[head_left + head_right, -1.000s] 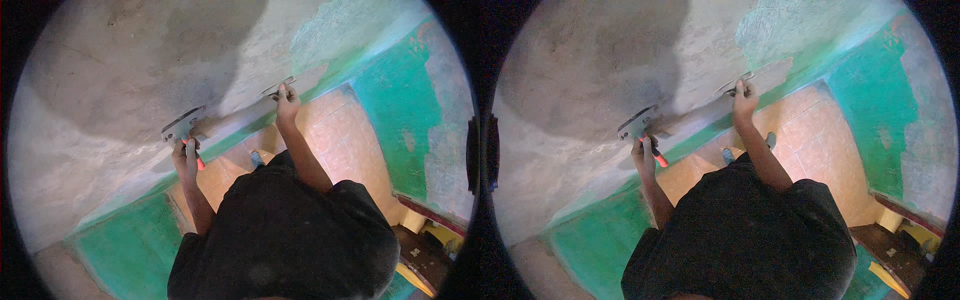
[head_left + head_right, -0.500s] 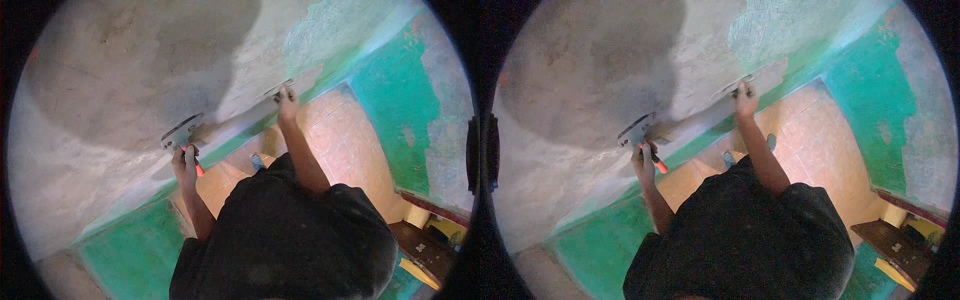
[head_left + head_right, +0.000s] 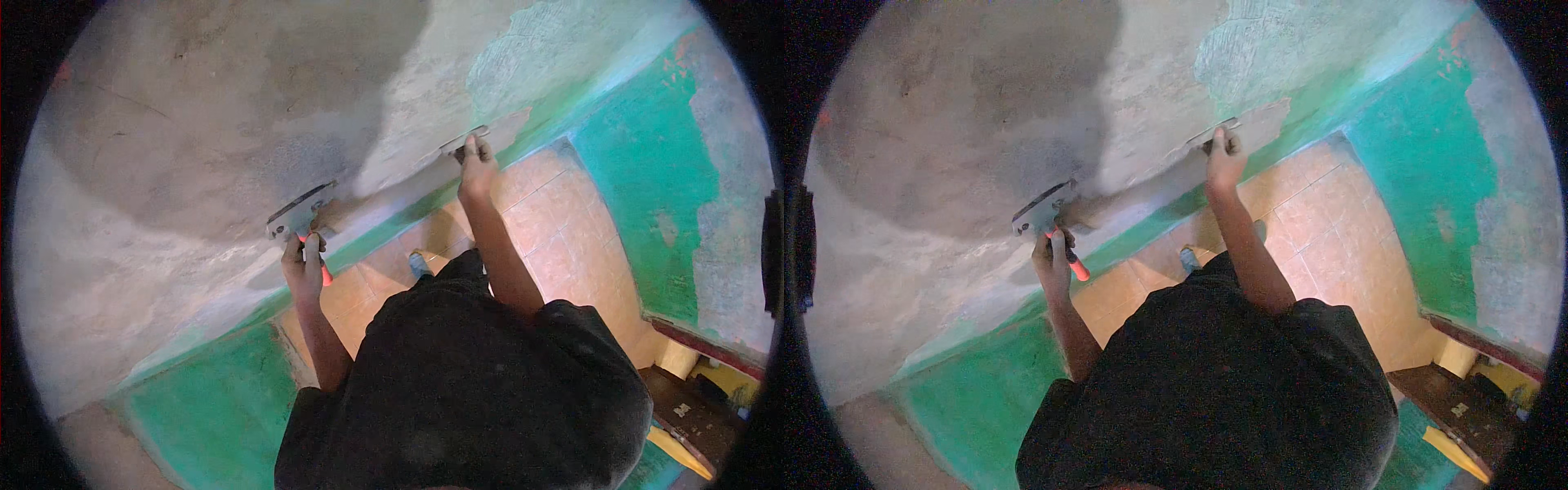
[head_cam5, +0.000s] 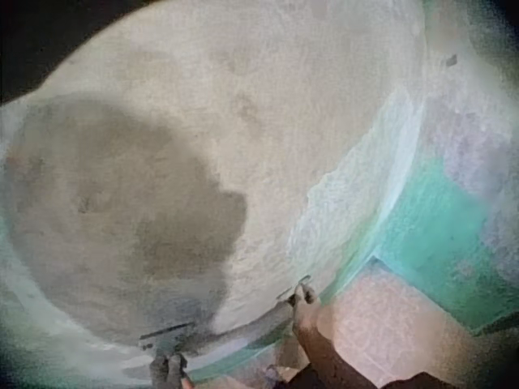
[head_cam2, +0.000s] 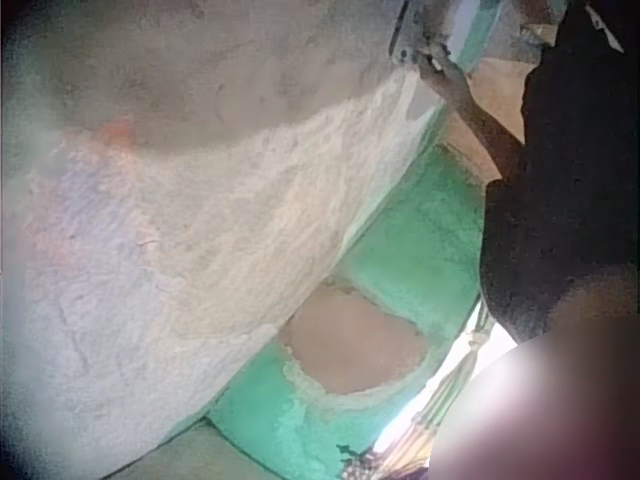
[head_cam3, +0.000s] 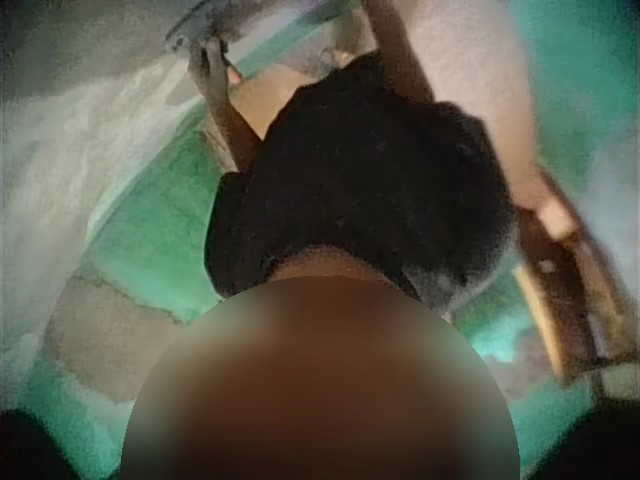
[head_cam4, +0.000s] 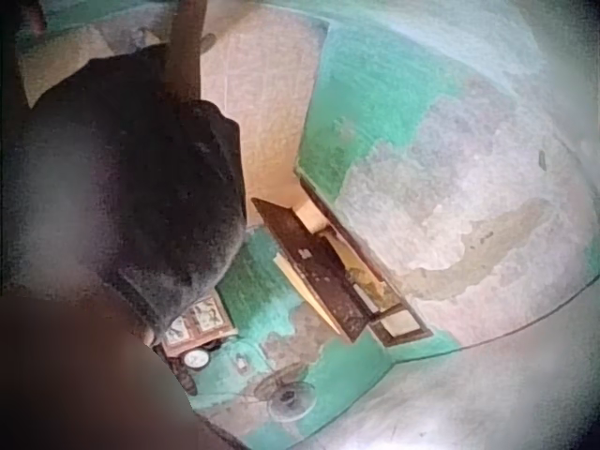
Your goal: Applying and smoothing wall putty or plaster using scrapers on a damaged wall section.
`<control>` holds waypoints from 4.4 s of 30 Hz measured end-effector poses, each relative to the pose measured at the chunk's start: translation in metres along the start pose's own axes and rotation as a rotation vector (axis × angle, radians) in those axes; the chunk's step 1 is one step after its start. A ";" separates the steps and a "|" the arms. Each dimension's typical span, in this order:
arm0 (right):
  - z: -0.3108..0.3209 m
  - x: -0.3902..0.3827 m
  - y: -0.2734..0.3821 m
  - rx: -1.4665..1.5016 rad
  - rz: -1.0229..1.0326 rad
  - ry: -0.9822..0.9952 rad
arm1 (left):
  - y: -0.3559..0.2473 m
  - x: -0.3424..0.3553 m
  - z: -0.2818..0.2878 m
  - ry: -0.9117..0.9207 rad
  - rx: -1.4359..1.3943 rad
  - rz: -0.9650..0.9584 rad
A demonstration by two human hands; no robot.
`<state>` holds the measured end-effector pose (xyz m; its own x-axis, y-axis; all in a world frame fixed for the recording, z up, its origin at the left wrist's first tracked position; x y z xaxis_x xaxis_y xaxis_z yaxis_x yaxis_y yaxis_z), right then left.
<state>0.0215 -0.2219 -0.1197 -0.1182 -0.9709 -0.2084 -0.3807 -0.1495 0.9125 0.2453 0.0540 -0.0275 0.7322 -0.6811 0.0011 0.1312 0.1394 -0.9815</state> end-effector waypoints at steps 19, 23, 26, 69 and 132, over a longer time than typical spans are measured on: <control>-0.007 -0.016 0.003 -0.093 0.094 0.063 | 0.006 0.002 0.006 0.012 -0.013 -0.028; -0.004 -0.009 0.007 -0.058 0.041 -0.005 | 0.002 0.000 0.003 -0.025 -0.023 0.003; -0.001 -0.007 0.002 -0.063 0.061 -0.012 | -0.001 0.000 -0.001 0.010 -0.065 -0.037; 0.004 0.000 -0.013 -0.367 0.226 -0.040 | 0.006 0.004 0.006 0.044 -0.008 -0.007; -0.029 -0.066 -0.009 -0.450 0.387 0.041 | 0.002 0.010 0.012 0.088 0.113 -0.007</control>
<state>0.0591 -0.1619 -0.1044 -0.1316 -0.9758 0.1746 0.1106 0.1606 0.9808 0.2610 0.0555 -0.0271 0.6700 -0.7423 -0.0134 0.2142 0.2105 -0.9538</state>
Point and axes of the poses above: each hand's wrist, its own x-axis towards the middle knuckle, its own z-axis out of the back of the hand, y = z × x, the point moved 4 cm from there along x, towards the middle knuckle, and after that the axes turned 4 degrees about -x, right-handed, at the moved point
